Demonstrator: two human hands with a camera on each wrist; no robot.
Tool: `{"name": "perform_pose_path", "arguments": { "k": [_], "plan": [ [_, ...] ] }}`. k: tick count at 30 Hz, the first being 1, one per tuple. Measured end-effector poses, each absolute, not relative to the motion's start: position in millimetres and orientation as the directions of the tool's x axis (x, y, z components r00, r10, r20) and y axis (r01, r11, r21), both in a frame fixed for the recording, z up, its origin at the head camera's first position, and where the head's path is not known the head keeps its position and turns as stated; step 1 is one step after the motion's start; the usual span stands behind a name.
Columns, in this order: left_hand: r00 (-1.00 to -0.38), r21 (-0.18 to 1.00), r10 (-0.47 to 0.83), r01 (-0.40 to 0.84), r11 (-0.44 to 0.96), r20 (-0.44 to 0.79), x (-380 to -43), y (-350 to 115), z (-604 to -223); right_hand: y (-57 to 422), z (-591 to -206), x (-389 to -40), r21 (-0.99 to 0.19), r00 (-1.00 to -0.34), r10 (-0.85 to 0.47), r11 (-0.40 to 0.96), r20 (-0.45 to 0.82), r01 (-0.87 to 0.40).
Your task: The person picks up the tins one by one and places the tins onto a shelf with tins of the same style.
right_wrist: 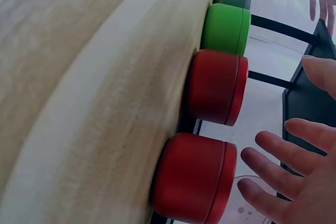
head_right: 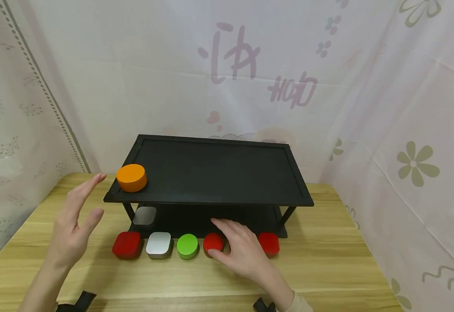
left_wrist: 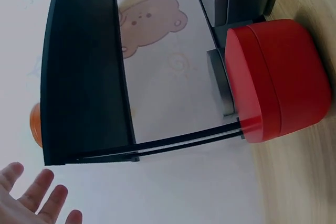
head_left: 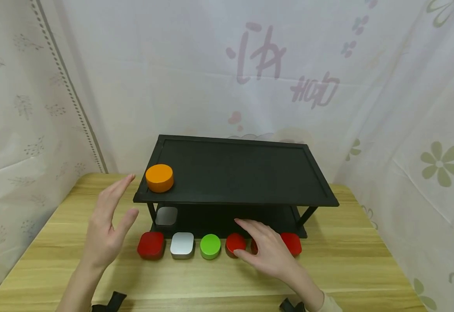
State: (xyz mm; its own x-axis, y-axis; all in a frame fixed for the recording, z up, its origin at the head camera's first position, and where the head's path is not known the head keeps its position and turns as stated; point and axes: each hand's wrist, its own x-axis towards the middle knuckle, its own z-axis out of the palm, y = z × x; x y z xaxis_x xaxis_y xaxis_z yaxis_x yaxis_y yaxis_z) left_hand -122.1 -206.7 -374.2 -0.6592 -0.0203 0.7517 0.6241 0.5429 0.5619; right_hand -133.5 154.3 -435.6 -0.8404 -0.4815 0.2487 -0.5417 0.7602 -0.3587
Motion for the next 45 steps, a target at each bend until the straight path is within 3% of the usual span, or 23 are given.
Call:
{"name": "perform_pose_path", "arguments": {
  "k": [7,14,29,45],
  "plan": [
    [-0.649,0.591,-0.094,0.612,0.525,0.755,-125.2,-207.4,-371.8,154.8,-439.8,-137.8,-0.360,-0.833,-0.519,0.752,0.192,-0.552],
    [-0.795,0.745,-0.175,0.432,0.508,0.581,-132.1,-214.2,-379.0,154.2,-443.9,-141.0,-0.362,-0.835,-0.531,0.758,0.142,-0.543],
    [-0.924,0.868,-0.120,0.288,0.405,0.363,-139.7,-211.5,-381.4,154.4,-445.3,-143.3,-0.325,-0.829,-0.550,0.770,0.096,-0.549],
    [-0.978,0.932,-0.055,0.174,0.317,0.201,-138.9,-211.0,-381.2,149.8,-443.0,-144.7,-0.303,-0.856,-0.514,0.809,0.053,-0.504]
  ]
}}
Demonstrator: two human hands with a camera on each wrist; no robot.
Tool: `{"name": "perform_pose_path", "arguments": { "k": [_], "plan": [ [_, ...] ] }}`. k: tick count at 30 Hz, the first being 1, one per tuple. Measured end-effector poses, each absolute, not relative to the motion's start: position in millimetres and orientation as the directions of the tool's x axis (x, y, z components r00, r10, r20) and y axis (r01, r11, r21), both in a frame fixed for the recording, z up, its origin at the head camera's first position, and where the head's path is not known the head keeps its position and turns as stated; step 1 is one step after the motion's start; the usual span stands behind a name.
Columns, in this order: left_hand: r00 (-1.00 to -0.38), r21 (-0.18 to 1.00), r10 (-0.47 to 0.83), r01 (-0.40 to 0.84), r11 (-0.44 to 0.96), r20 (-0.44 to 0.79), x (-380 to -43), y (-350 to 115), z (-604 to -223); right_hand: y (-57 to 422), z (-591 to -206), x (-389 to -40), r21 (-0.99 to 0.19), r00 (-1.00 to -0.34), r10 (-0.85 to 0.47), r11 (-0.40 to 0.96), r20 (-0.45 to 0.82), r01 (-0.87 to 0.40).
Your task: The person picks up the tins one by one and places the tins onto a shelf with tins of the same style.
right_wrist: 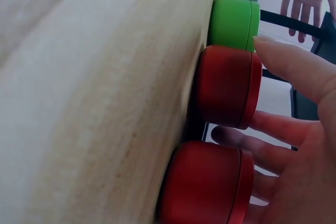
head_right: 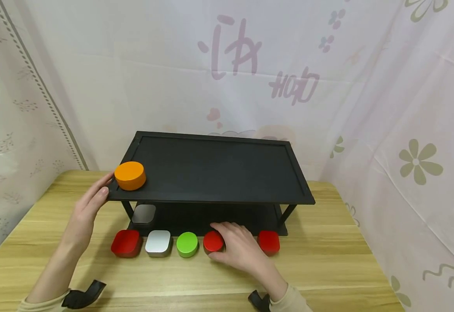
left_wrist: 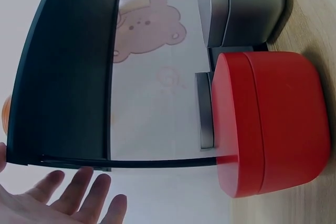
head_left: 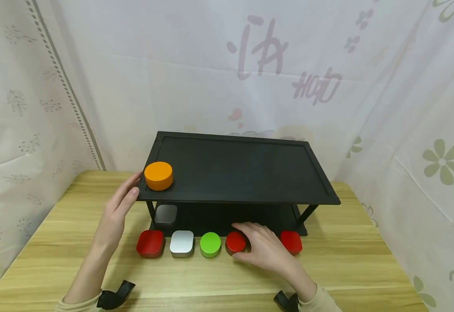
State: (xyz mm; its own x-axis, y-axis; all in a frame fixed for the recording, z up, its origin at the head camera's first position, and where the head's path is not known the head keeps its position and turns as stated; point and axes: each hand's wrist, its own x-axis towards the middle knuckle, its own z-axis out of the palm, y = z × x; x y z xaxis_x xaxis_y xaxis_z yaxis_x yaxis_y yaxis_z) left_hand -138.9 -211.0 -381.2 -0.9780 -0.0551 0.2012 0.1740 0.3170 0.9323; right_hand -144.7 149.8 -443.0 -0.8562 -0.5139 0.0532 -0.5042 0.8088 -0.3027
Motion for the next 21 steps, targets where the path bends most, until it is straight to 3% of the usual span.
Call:
{"name": "perform_pose_path", "arguments": {
  "k": [21],
  "plan": [
    [-0.983,0.969,0.013,0.180,0.166,0.181,-131.8,-211.8,-381.5,150.5,-444.1,-146.3,-0.309,-0.850,-0.524,0.802,0.044,-0.511]
  ]
}}
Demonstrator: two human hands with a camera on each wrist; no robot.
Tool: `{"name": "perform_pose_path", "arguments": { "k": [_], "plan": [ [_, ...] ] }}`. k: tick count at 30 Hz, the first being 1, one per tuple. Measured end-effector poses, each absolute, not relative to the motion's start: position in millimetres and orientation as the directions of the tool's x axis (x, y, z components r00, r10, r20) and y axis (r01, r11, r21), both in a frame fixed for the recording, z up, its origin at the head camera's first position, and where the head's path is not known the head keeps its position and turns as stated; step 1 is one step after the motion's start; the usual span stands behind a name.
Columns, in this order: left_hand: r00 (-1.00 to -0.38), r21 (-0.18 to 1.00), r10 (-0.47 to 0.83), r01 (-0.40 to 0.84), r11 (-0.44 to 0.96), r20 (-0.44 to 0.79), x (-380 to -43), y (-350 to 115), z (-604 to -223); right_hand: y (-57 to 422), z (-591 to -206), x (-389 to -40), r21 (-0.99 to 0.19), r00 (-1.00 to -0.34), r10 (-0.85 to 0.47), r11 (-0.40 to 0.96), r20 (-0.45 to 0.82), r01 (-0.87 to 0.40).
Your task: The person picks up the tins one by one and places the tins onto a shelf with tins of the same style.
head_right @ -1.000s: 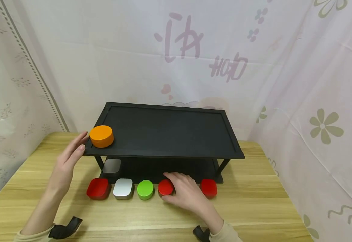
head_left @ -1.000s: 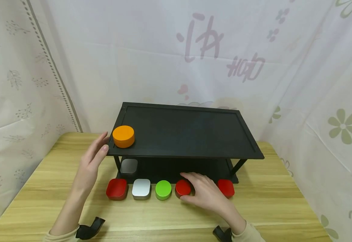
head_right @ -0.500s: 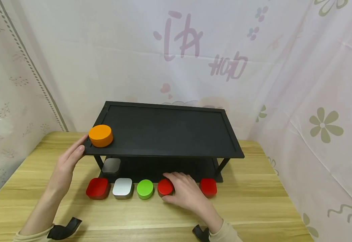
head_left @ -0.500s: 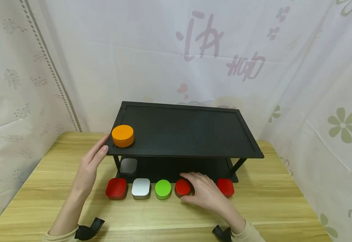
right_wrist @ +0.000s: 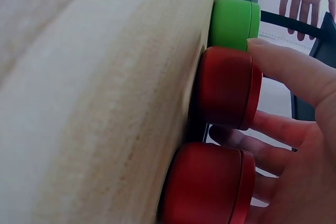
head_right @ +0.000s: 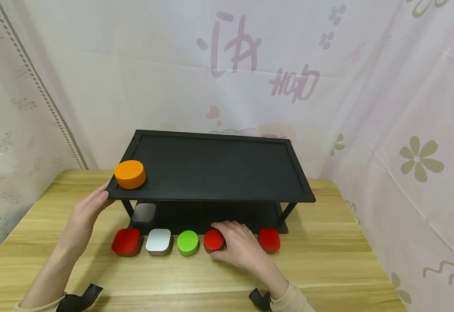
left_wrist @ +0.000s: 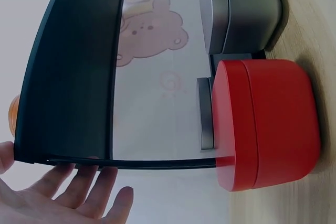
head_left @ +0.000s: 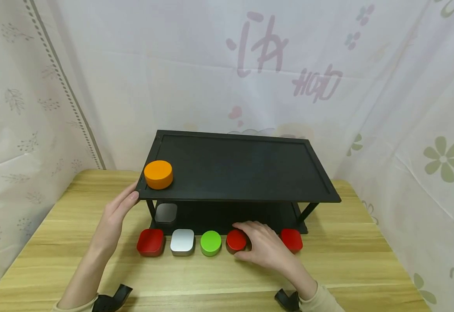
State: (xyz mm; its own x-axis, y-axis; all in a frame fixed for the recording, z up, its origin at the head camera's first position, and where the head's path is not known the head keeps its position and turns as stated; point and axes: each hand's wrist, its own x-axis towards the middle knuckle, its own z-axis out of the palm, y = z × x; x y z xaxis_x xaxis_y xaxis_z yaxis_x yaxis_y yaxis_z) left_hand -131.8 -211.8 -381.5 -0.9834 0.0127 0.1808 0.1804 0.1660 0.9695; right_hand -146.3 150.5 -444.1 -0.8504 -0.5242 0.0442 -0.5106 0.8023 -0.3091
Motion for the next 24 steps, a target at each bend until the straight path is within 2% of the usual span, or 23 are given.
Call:
{"name": "perform_pose_path", "arguments": {
  "k": [24],
  "plan": [
    [-0.982,0.974,0.050,0.189,0.123,0.184,-135.5,-208.1,-381.5,150.1,-447.1,-147.1,-0.319,-0.852,-0.518,0.797,0.076,-0.513]
  ]
}}
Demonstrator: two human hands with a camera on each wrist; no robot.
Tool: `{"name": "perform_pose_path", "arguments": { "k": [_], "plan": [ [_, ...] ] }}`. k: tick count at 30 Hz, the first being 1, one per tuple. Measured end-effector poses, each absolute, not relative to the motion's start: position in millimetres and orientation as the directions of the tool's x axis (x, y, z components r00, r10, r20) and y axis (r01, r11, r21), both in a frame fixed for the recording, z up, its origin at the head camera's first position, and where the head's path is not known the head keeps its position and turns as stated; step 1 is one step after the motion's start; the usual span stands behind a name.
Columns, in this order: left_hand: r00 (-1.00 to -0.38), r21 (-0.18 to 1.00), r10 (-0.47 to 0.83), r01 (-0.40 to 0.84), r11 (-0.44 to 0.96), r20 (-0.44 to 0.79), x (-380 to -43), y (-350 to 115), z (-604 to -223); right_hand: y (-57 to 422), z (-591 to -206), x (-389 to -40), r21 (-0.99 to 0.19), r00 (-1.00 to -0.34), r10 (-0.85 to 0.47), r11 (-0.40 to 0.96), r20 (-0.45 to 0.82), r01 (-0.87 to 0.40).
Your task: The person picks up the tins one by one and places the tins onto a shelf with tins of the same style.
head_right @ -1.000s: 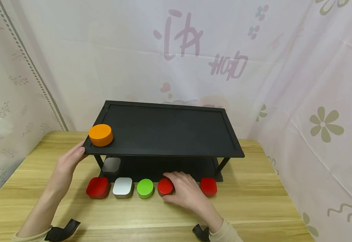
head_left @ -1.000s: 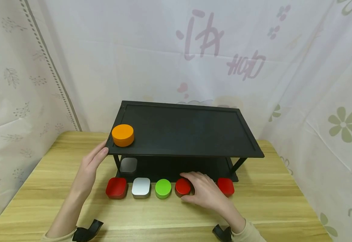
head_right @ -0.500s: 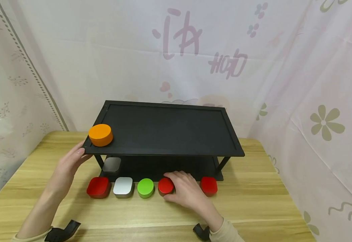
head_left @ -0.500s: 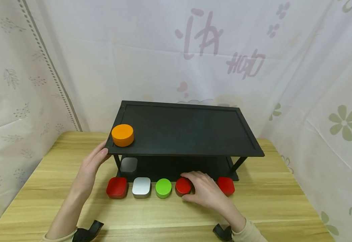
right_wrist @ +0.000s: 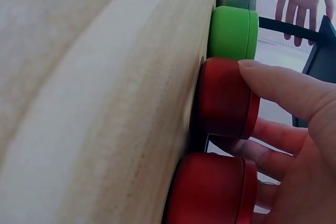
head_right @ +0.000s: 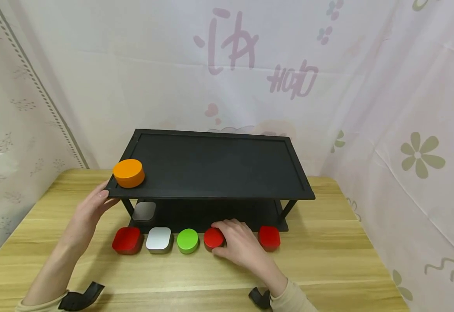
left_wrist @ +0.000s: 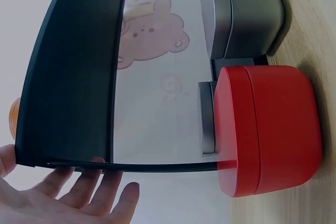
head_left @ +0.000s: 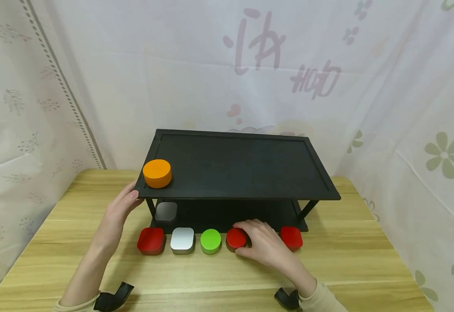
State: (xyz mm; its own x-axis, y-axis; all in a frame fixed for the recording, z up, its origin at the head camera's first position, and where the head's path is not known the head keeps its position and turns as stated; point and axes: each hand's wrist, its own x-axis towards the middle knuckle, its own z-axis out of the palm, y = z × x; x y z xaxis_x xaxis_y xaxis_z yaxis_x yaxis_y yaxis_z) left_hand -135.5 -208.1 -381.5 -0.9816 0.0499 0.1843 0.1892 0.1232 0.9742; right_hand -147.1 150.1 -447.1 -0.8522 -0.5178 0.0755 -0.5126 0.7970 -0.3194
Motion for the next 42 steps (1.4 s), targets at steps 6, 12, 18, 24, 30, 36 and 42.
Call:
{"name": "perform_pose_path", "arguments": {
  "k": [6,12,18,24,30,36,42],
  "plan": [
    [-0.979,0.971,0.054,0.200,0.129,0.195,-135.2,-209.3,-381.1,149.4,-448.4,-147.7,-0.331,-0.853,-0.516,0.794,0.073,-0.509],
    [-0.984,0.975,0.052,0.175,0.133,0.170,-134.8,-210.0,-380.5,149.8,-447.3,-147.0,-0.352,-0.858,-0.511,0.793,0.061,-0.497],
    [-0.981,0.977,0.056,0.192,0.095,0.187,-135.7,-210.3,-380.4,150.0,-441.1,-146.4,-0.386,-0.867,-0.491,0.786,0.084,-0.483],
    [-0.980,0.976,0.054,0.197,0.087,0.193,-135.4,-210.8,-381.5,149.5,-436.8,-145.3,-0.389,-0.873,-0.480,0.791,0.082,-0.471],
    [-0.978,0.974,0.051,0.206,0.089,0.203,-134.6,-211.0,-383.1,149.2,-432.8,-142.6,-0.392,-0.878,-0.469,0.792,0.099,-0.467],
    [-0.981,0.977,0.058,0.190,0.098,0.185,-134.5,-210.5,-381.9,148.6,-428.1,-139.5,-0.407,-0.882,-0.454,0.787,0.126,-0.463],
    [-0.979,0.975,0.063,0.200,0.097,0.195,-136.1,-209.9,-381.6,148.2,-424.5,-136.9,-0.440,-0.881,-0.442,0.766,0.171,-0.469]
  ]
}}
